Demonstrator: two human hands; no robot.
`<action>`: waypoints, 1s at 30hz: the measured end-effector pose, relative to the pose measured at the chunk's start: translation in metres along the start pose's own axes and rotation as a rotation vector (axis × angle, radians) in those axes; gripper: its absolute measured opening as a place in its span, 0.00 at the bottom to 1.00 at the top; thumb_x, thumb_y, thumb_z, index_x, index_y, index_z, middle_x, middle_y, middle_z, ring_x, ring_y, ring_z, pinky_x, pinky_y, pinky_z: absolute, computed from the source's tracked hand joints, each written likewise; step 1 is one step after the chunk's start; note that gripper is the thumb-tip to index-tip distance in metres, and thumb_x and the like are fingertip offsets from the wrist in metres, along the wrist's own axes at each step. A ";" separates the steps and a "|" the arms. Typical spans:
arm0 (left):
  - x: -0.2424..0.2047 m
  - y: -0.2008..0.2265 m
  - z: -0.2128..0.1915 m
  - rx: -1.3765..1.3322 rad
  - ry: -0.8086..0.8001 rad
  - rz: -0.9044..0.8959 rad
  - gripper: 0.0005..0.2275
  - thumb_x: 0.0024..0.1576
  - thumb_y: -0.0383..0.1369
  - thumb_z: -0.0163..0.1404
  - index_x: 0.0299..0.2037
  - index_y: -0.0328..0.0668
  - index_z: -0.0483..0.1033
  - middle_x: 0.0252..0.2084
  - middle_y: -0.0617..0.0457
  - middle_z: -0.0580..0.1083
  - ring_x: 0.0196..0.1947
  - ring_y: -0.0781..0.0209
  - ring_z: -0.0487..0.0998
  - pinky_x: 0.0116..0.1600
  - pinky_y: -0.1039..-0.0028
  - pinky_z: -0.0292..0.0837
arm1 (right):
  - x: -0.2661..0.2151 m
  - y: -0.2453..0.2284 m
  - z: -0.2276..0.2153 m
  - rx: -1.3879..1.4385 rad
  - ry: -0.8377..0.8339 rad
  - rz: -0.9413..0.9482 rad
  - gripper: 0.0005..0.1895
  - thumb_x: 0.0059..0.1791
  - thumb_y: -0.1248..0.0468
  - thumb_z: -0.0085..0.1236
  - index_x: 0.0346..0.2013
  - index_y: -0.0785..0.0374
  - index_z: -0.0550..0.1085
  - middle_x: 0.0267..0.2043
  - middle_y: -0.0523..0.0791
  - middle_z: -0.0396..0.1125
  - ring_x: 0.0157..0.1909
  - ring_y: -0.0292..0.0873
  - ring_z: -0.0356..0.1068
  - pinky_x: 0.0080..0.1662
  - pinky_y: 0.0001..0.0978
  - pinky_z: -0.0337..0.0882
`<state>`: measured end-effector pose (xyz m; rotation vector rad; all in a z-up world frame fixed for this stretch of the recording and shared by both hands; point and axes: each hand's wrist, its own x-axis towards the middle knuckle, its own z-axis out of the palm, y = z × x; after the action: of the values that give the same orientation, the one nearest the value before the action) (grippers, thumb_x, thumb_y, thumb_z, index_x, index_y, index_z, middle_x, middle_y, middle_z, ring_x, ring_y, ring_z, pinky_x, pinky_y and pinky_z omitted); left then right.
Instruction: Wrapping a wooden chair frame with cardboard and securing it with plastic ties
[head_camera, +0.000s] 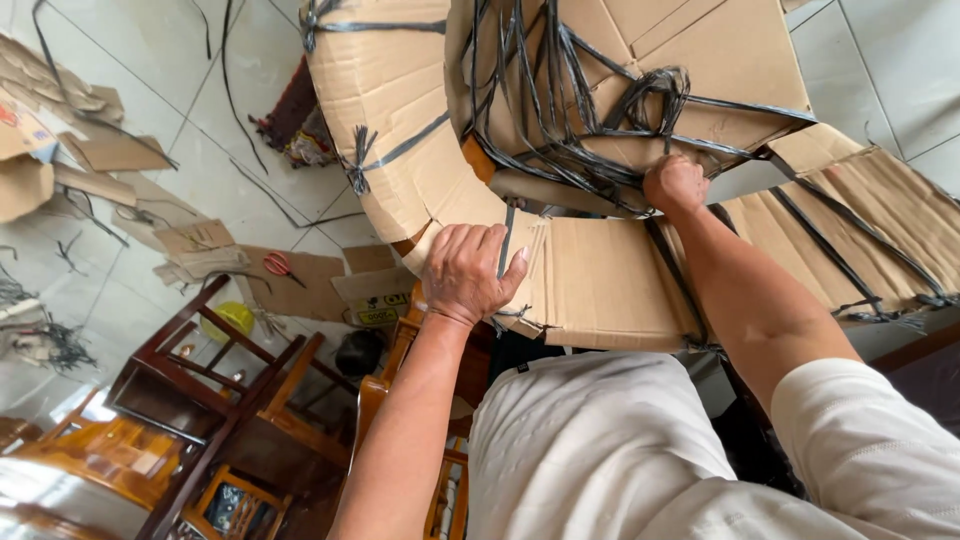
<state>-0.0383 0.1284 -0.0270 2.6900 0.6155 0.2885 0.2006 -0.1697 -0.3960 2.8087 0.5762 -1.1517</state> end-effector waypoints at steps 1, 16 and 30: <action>-0.003 -0.001 0.000 0.001 0.002 0.011 0.19 0.61 0.50 0.40 0.37 0.44 0.75 0.26 0.51 0.68 0.31 0.53 0.77 0.50 0.65 0.74 | -0.006 -0.005 -0.010 0.008 0.007 0.005 0.27 0.53 0.46 0.51 0.49 0.69 0.72 0.53 0.59 0.68 0.54 0.66 0.70 0.52 0.68 0.70; -0.011 -0.006 0.013 0.024 -0.001 0.050 0.15 0.53 0.49 0.49 0.36 0.48 0.78 0.26 0.53 0.71 0.29 0.54 0.77 0.46 0.65 0.74 | -0.170 -0.093 -0.286 1.308 0.105 -0.024 0.10 0.53 0.72 0.52 0.48 0.65 0.75 0.35 0.47 0.72 0.35 0.36 0.76 0.33 0.19 0.73; 0.003 0.001 -0.020 -0.028 -0.091 0.070 0.12 0.58 0.44 0.50 0.30 0.46 0.77 0.25 0.52 0.73 0.27 0.52 0.73 0.35 0.63 0.64 | -0.131 -0.160 -0.323 1.472 0.218 0.031 0.13 0.46 0.77 0.47 0.36 0.58 0.75 0.36 0.44 0.76 0.32 0.33 0.72 0.31 0.22 0.70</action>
<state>-0.0405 0.1354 -0.0081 2.6847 0.4882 0.1897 0.2735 -0.0024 -0.0587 4.0332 -0.6821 -1.7155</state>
